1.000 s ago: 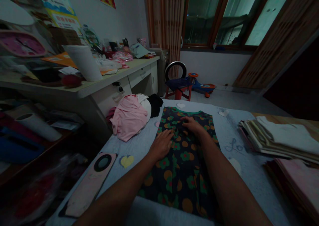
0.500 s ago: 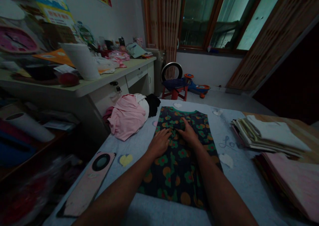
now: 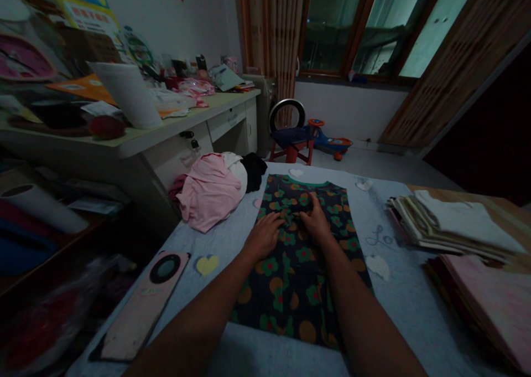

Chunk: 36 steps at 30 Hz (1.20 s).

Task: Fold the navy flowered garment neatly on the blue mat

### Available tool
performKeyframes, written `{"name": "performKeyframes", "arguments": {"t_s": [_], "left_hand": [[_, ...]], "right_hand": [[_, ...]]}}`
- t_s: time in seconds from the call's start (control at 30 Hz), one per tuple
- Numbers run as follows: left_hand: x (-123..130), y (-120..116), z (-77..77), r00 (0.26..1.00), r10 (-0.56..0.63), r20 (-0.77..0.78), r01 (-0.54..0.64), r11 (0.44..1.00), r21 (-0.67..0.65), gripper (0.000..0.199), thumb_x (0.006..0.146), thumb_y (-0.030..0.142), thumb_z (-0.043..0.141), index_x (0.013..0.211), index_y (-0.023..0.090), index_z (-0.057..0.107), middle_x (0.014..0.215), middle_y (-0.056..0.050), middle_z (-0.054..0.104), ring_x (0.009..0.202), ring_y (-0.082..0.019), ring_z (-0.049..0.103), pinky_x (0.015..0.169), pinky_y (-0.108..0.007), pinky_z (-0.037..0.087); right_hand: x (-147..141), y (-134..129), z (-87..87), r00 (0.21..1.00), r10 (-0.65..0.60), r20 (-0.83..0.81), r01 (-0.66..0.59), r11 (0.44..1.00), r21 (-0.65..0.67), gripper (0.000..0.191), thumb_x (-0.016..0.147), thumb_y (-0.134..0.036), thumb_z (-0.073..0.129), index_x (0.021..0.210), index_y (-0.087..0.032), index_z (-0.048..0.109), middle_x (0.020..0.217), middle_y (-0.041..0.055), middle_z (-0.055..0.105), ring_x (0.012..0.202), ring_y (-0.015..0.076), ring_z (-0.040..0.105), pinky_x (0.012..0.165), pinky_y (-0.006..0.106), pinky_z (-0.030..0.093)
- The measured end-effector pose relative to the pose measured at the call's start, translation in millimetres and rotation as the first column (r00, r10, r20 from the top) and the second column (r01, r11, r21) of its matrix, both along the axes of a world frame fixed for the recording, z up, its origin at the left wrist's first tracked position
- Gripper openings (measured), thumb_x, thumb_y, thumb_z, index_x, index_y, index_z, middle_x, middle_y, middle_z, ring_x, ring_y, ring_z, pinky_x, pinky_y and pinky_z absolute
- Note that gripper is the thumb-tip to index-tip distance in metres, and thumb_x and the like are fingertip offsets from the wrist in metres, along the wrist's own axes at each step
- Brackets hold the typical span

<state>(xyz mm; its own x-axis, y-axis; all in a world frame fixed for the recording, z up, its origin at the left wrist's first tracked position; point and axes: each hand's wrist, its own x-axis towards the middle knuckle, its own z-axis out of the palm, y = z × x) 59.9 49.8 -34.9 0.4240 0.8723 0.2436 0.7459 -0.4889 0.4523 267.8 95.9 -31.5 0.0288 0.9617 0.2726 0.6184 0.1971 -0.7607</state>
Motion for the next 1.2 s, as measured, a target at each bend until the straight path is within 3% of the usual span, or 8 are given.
{"name": "performKeyframes", "arguments": {"t_s": [0.2, 0.4, 0.47, 0.53, 0.67, 0.97, 1.07, 1.2], "left_hand": [[-2.9, 1.5, 4.0, 0.998, -0.013, 0.062, 0.015, 1.0, -0.019, 0.043, 0.077, 0.003, 0.046, 0.109, 0.02, 0.069, 0.137, -0.008, 0.058, 0.135, -0.025, 0.046, 0.116, -0.045, 0.036], [-5.4, 1.8, 7.0, 0.992, -0.059, 0.111, 0.061, 0.998, -0.02, 0.024, 0.074, 0.008, 0.054, 0.087, 0.022, 0.069, 0.13, -0.008, 0.061, 0.131, -0.026, 0.049, 0.113, -0.045, 0.039], [-5.6, 1.1, 7.7, 0.992, -0.063, 0.112, 0.067, 0.997, -0.031, 0.017, 0.075, 0.014, 0.059, 0.087, 0.023, 0.068, 0.131, -0.008, 0.059, 0.132, -0.028, 0.048, 0.113, -0.046, 0.038], [-5.8, 0.5, 8.4, 0.992, -0.064, 0.113, 0.069, 0.997, -0.044, 0.012, 0.075, 0.018, 0.062, 0.086, 0.023, 0.066, 0.133, -0.007, 0.058, 0.133, -0.028, 0.047, 0.113, -0.047, 0.036], [-7.2, -0.6, 10.2, 0.989, -0.071, 0.127, 0.078, 0.995, -0.058, 0.015, 0.071, 0.017, 0.064, 0.084, 0.023, 0.06, 0.131, -0.008, 0.059, 0.133, -0.027, 0.047, 0.115, -0.046, 0.035], [-10.8, -6.5, 10.1, 0.997, -0.076, 0.004, 0.076, 0.996, -0.035, 0.042, 0.082, 0.02, 0.057, 0.124, 0.019, 0.054, 0.142, -0.012, 0.052, 0.137, -0.028, 0.042, 0.117, -0.049, 0.031], [-10.2, -7.8, 9.9, 0.996, -0.084, -0.038, 0.083, 0.996, -0.038, 0.044, 0.086, 0.025, 0.057, 0.129, 0.019, 0.053, 0.146, -0.012, 0.049, 0.139, -0.029, 0.04, 0.119, -0.052, 0.027], [-10.9, -7.4, 10.0, 0.996, -0.076, -0.045, 0.074, 0.997, -0.029, 0.046, 0.083, 0.011, 0.048, 0.128, 0.018, 0.055, 0.145, -0.011, 0.05, 0.139, -0.025, 0.041, 0.12, -0.048, 0.027]], "right_hand": [[-0.3, 0.3, -5.6, 0.97, -0.157, 0.185, 0.131, 0.981, 0.146, 0.077, 0.072, -0.011, 0.048, 0.148, -0.018, 0.033, 0.124, 0.0134, 0.052, 0.11, 0.025, 0.057, 0.099, 0.041, 0.047], [-5.9, -10.9, 15.1, 0.892, -0.294, 0.342, 0.204, 0.939, 0.276, 0.061, 0.074, -0.009, 0.05, 0.135, -0.016, 0.048, 0.117, 0.0161, 0.053, 0.109, 0.0307, 0.051, 0.097, 0.046, 0.042], [-8.7, -14.0, 22.7, 0.908, -0.223, 0.356, 0.114, 0.946, 0.302, 0.044, 0.079, -0.01, 0.049, 0.122, -0.016, 0.056, 0.113, 0.0149, 0.055, 0.106, 0.0289, 0.051, 0.094, 0.043, 0.043], [-13.3, -16.1, 25.2, 0.93, -0.032, 0.366, -0.071, 0.962, 0.265, 0.029, 0.084, -0.011, 0.046, 0.108, -0.017, 0.06, 0.103, 0.011, 0.058, 0.099, 0.024, 0.054, 0.09, 0.036, 0.044], [-23.6, -19.0, 17.8, 0.859, 0.254, 0.446, -0.305, 0.951, 0.046, 0.013, 0.087, -0.015, 0.05, 0.091, -0.02, 0.062, 0.09, 0.0054, 0.059, 0.088, 0.0193, 0.055, 0.083, 0.03, 0.043], [-27.1, -20.0, 15.2, 0.792, 0.154, 0.591, -0.152, 0.987, -0.053, 0.009, 0.087, -0.022, 0.057, 0.093, -0.021, 0.064, 0.102, 0.0088, 0.059, 0.096, 0.0236, 0.05, 0.085, 0.034, 0.039], [-29.4, -19.2, 14.5, 0.79, 0.134, 0.598, -0.136, 0.99, -0.043, 0.012, 0.088, -0.02, 0.054, 0.093, -0.022, 0.065, 0.101, 0.0091, 0.06, 0.094, 0.0235, 0.05, 0.084, 0.034, 0.039], [-28.9, -20.7, 15.2, 0.801, 0.117, 0.587, -0.138, 0.99, -0.01, 0.015, 0.089, -0.018, 0.051, 0.092, -0.021, 0.065, 0.099, 0.0093, 0.06, 0.094, 0.0235, 0.05, 0.084, 0.034, 0.039]]}}
